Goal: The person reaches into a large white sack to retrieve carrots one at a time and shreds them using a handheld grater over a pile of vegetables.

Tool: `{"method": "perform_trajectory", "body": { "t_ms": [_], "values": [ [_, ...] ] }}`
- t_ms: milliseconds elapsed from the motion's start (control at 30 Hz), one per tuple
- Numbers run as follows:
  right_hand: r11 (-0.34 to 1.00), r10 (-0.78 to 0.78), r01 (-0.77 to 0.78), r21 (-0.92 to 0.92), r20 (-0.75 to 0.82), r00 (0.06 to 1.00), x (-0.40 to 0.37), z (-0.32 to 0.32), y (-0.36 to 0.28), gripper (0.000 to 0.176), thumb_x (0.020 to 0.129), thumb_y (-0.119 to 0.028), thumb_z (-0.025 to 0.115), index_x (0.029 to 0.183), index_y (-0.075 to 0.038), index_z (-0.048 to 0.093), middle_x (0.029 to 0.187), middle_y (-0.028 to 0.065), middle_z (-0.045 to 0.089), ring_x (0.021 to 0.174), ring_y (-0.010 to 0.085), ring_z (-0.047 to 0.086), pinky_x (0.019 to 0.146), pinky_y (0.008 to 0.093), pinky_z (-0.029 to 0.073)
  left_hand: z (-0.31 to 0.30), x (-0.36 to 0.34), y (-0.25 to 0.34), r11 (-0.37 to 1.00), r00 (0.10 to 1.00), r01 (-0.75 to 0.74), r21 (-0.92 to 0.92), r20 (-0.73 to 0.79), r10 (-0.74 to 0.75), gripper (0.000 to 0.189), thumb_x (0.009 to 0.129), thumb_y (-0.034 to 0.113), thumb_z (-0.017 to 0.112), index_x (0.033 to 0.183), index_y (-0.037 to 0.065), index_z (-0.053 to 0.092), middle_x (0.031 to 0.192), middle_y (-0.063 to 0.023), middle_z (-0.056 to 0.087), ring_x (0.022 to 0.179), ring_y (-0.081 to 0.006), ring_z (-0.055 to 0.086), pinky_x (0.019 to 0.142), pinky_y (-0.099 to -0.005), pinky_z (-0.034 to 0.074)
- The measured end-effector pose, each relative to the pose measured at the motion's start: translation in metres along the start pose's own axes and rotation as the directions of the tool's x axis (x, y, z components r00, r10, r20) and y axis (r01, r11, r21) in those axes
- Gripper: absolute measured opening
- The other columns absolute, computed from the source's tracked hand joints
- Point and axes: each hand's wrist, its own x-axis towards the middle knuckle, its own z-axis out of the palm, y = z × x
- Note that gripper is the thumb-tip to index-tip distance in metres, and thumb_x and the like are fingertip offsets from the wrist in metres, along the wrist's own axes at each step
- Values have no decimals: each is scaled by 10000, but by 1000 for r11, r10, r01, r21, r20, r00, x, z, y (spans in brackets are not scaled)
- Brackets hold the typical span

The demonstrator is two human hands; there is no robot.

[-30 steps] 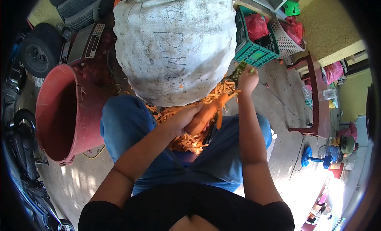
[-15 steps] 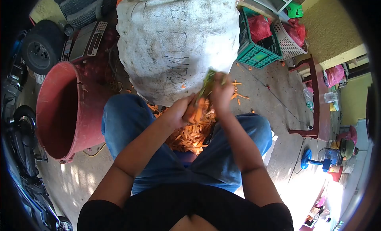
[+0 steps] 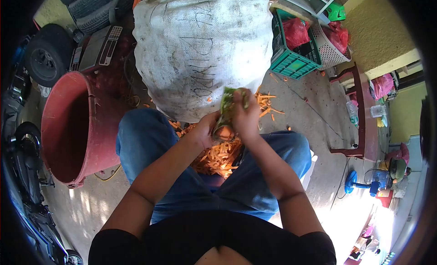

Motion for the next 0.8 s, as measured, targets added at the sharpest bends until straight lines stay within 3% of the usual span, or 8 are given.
{"method": "perform_trajectory", "body": {
  "t_ms": [67,167,267,400,433,500,667,800],
  "values": [
    [964,-152,158,-211,45,987,-4,5,3,224,823,-176,472,770,36,520,601,123,520,518,195,470,515,302,382,-9,2,0,996,997,-24,81,81,17,333,877,286,260,1009,37,437,792,-114,548,686,-214,562,573,-350,489],
    [973,-89,85,-216,-13,996,5,4,11,173,792,-130,494,786,40,525,539,201,500,471,316,508,448,351,382,-1,3,6,978,995,-69,199,88,53,339,880,298,270,1013,34,436,816,-103,552,691,-202,566,570,-337,491],
    [941,-200,158,-298,-115,973,19,-1,19,145,790,-123,491,763,5,554,523,157,521,433,261,506,419,325,382,5,1,3,937,996,-93,336,35,87,347,881,311,290,1023,28,433,829,-92,548,678,-188,565,563,-318,491],
    [853,-229,-53,-518,-465,855,92,-58,67,154,795,-134,492,727,-9,553,565,110,549,427,185,491,404,312,383,25,-27,-13,885,999,33,464,-48,-12,367,875,324,334,1055,16,418,865,-86,534,693,-170,556,558,-299,483],
    [853,-228,-55,-519,-465,855,92,-61,68,154,795,-134,492,727,-9,553,565,110,549,427,185,491,404,312,383,28,-31,-13,854,999,46,518,-45,-26,381,872,332,340,1065,12,411,879,-89,531,705,-169,554,557,-302,482],
    [995,71,-99,-27,-511,856,94,-69,56,167,799,-153,503,735,-6,550,561,73,536,434,141,471,409,298,383,8,-12,-11,907,999,4,422,28,-18,403,864,342,360,1087,9,398,890,-93,527,715,-175,549,550,-308,481],
    [917,364,-355,183,-20,931,38,-24,19,335,754,-332,582,806,-4,540,622,56,538,495,108,486,427,241,394,4,-5,2,970,993,-98,222,84,81,339,840,303,437,1068,52,436,898,-87,547,717,-168,567,569,-305,489],
    [995,96,-98,11,78,992,3,5,2,257,784,-241,554,814,13,541,651,76,554,566,131,500,531,263,403,-5,2,2,974,982,-157,163,127,138,315,864,278,348,1012,22,458,873,-91,557,760,-182,573,562,-337,500]
  ]
}}
